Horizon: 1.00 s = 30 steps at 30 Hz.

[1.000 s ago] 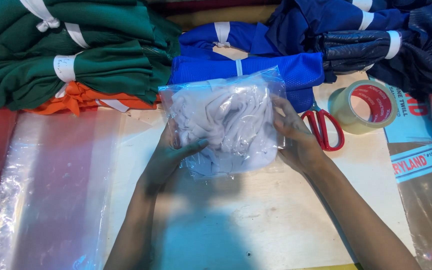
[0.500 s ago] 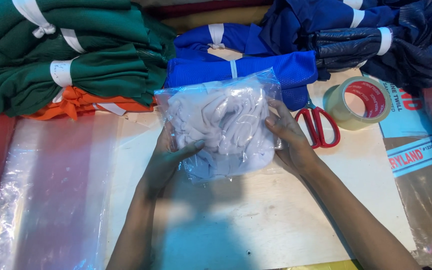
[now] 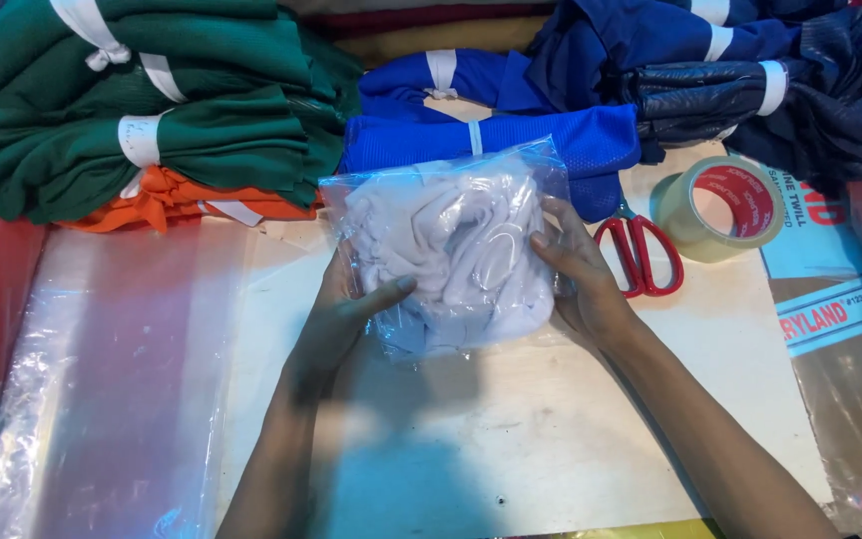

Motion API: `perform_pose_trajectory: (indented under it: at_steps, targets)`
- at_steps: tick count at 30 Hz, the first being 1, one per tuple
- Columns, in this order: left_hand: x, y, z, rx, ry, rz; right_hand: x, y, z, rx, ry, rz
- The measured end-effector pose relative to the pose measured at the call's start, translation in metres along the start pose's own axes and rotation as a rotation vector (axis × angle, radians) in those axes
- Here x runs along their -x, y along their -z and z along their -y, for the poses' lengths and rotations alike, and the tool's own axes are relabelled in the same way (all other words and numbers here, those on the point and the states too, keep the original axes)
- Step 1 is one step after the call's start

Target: Packing white fabric items into a plastic bag and sealing it with adhesive tape.

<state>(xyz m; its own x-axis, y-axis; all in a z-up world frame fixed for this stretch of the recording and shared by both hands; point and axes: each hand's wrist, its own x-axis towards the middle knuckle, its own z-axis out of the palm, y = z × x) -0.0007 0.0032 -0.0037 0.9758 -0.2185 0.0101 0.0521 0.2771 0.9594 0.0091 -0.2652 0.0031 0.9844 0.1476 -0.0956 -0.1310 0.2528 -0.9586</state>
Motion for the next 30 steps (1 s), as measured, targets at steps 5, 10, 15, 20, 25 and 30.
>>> perform_pose_trajectory:
  at_steps: [5, 10, 15, 20, 25, 30]
  targets:
    - [0.001, -0.001, -0.004, 0.004, 0.011, -0.006, 0.002, -0.003, 0.000, -0.045, -0.018, -0.040]
    - [-0.006, -0.004, -0.009, 0.058, 0.003, 0.012, 0.000, -0.007, 0.005, -0.067, -0.033, -0.064]
    - [-0.011, 0.000, 0.004, 0.053, -0.050, 0.048, -0.001, -0.001, 0.001, -0.050, -0.024, -0.080]
    - [-0.013, 0.008, 0.013, 0.078, -0.027, 0.005, -0.002, -0.002, 0.004, -0.029, 0.003, -0.066]
    - [-0.011, -0.003, 0.004, -0.070, 0.052, -0.028, -0.002, 0.012, -0.009, -0.105, 0.012, -0.059]
    - [-0.011, -0.007, -0.010, -0.257, 0.235, -0.040, -0.001, 0.018, -0.012, -0.149, -0.007, -0.083]
